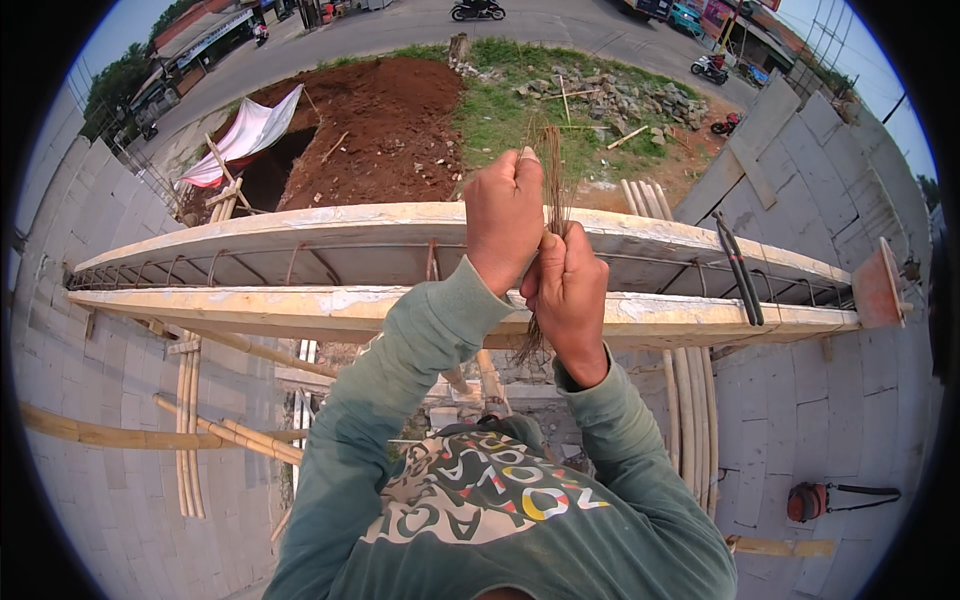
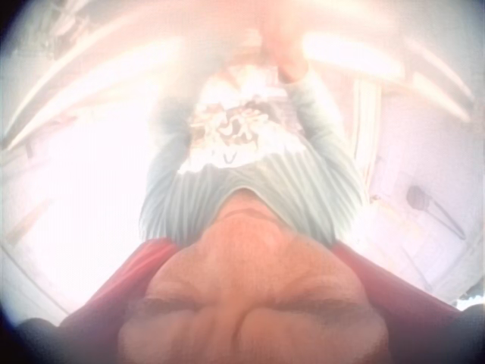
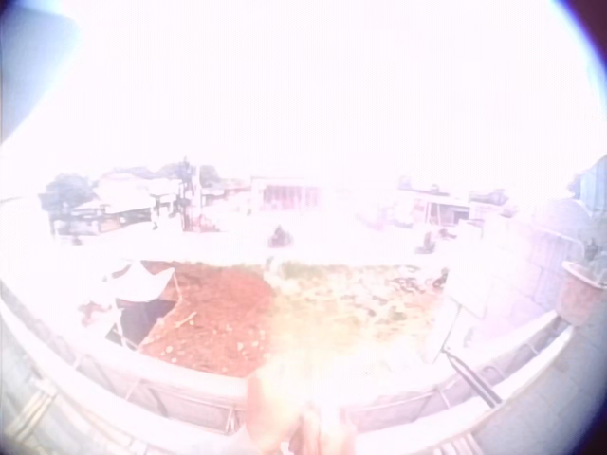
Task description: The person works on a wooden formwork beam at a construction site, bending and tying metal rods to secure the structure. They use pliers to twist and tighten the rods around the wooden frame.
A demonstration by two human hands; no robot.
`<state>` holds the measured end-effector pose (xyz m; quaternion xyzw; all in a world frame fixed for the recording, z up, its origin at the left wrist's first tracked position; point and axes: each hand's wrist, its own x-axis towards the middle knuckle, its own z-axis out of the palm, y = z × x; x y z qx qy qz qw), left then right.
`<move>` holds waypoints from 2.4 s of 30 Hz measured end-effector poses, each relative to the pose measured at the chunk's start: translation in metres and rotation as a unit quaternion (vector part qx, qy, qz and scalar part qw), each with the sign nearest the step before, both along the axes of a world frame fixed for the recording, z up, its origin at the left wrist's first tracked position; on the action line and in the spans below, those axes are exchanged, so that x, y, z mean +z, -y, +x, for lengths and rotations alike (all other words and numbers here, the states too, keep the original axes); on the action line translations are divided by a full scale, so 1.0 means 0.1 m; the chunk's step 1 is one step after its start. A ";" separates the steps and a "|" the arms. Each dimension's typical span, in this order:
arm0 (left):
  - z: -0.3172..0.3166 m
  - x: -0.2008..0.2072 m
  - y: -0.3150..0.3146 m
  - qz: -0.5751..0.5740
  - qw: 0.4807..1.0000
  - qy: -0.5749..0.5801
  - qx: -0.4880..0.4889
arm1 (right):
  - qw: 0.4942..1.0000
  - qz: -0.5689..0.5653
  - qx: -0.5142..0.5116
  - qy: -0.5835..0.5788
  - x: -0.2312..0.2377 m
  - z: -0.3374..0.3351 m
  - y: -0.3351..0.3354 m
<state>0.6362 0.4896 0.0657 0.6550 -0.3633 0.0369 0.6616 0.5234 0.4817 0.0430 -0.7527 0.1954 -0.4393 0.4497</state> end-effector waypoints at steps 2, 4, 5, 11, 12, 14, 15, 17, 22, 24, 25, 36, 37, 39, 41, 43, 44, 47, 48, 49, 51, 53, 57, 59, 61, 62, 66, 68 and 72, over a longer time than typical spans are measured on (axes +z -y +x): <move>0.02 0.08 0.07 -0.049 0.995 -0.084 -0.013 | 1.000 0.002 0.004 -0.006 -0.01 -0.02 -0.04; 0.13 0.22 0.12 -0.128 0.973 -0.189 -0.044 | 1.000 0.008 0.021 -0.016 -0.04 -0.06 -0.12; 0.28 0.31 0.12 -0.177 0.948 -0.253 -0.071 | 1.000 0.011 0.025 -0.005 -0.06 -0.08 -0.16; 0.80 0.55 -0.06 -0.084 0.930 -0.323 -0.156 | 1.000 0.020 0.009 -0.007 -0.09 -0.30 -0.08; 0.90 0.61 -0.08 -0.115 0.924 -0.326 -0.160 | 1.000 -0.002 0.011 -0.007 -0.10 -0.34 -0.04; 1.20 0.86 -0.16 -0.157 0.923 -0.322 -0.141 | 0.998 -0.042 0.003 -0.038 -0.13 -0.44 -0.04; 1.39 1.02 -0.23 -0.159 0.916 -0.339 -0.145 | 0.996 -0.069 0.010 -0.048 -0.16 -0.48 -0.05; 1.72 1.27 -0.41 -0.089 0.913 -0.329 -0.225 | 0.997 -0.066 -0.008 -0.038 -0.18 -0.58 0.00; 1.97 1.46 -0.76 0.301 0.883 -0.141 -0.331 | 0.999 0.025 -0.039 -0.007 -0.09 -0.87 0.42; 1.92 1.40 -0.90 0.398 0.861 -0.097 -0.301 | 0.998 0.016 -0.068 0.009 0.00 -0.93 0.68; 1.91 1.38 -0.97 0.428 0.842 -0.076 -0.318 | 0.996 0.017 -0.084 0.014 0.05 -0.95 0.80; 2.65 1.37 -2.84 0.408 0.896 -0.081 -0.153 | 0.986 0.131 -0.097 0.042 0.25 -0.97 1.66; 2.69 1.26 -3.03 0.423 0.897 -0.060 -0.111 | 0.984 0.147 -0.084 0.053 0.25 -0.93 1.74; 2.78 1.07 -3.43 0.423 0.903 -0.050 -0.064 | 0.981 0.179 -0.055 0.049 0.29 -0.82 1.90; 2.84 0.93 -3.91 0.408 0.910 -0.074 -0.027 | 0.973 0.224 -0.025 0.054 0.39 -0.68 2.05; 2.86 0.83 -4.40 0.374 0.919 -0.125 -0.025 | 0.975 0.221 0.030 0.022 0.51 -0.48 2.20; 2.85 0.78 -4.64 0.352 0.923 -0.149 -0.036 | 0.974 0.220 0.053 0.012 0.59 -0.37 2.27; 2.78 0.55 -5.29 0.289 0.936 -0.198 -0.020 | 0.971 0.205 0.120 -0.025 0.81 0.03 2.52; 2.74 0.45 -5.50 0.267 0.940 -0.211 -0.005 | 0.973 0.203 0.103 -0.035 0.86 0.17 2.62; 2.68 0.36 -5.72 0.244 0.942 -0.230 -0.004 | 0.975 0.192 0.107 -0.039 0.91 0.28 2.74; 2.52 0.19 -6.23 0.193 0.945 -0.261 0.035 | 0.981 0.178 0.075 -0.030 1.03 0.50 3.02; 2.25 -0.01 -6.84 0.143 0.943 -0.285 0.095 | 0.986 0.167 -0.014 -0.008 1.11 0.60 3.30; 1.46 -0.49 -8.06 0.012 0.880 -0.334 0.337 | 0.989 0.129 -0.070 -0.015 1.14 0.59 3.69; 0.99 -0.75 -8.53 -0.043 0.821 -0.348 0.450 | 0.988 0.101 -0.109 -0.031 1.11 0.54 3.75; 0.56 -1.09 -8.82 -0.115 0.792 -0.371 0.471 | 0.983 0.032 -0.133 -0.119 1.04 0.46 3.71; 0.42 -1.29 -8.89 -0.104 0.786 -0.381 0.476 | 0.991 0.039 -0.064 -0.107 0.94 0.44 3.63; 0.10 -2.19 -8.77 -0.128 0.760 -0.430 0.471 | 0.935 -0.207 -0.160 -0.241 0.81 0.24 3.33; 0.33 -2.60 -8.50 -0.156 0.775 -0.437 0.428 | 0.879 -0.331 -0.213 -0.269 0.79 -0.02 3.19; 0.38 -3.11 -7.75 -0.190 0.789 -0.436 0.389 | 0.864 -0.306 -0.290 -0.277 0.88 -0.69 3.05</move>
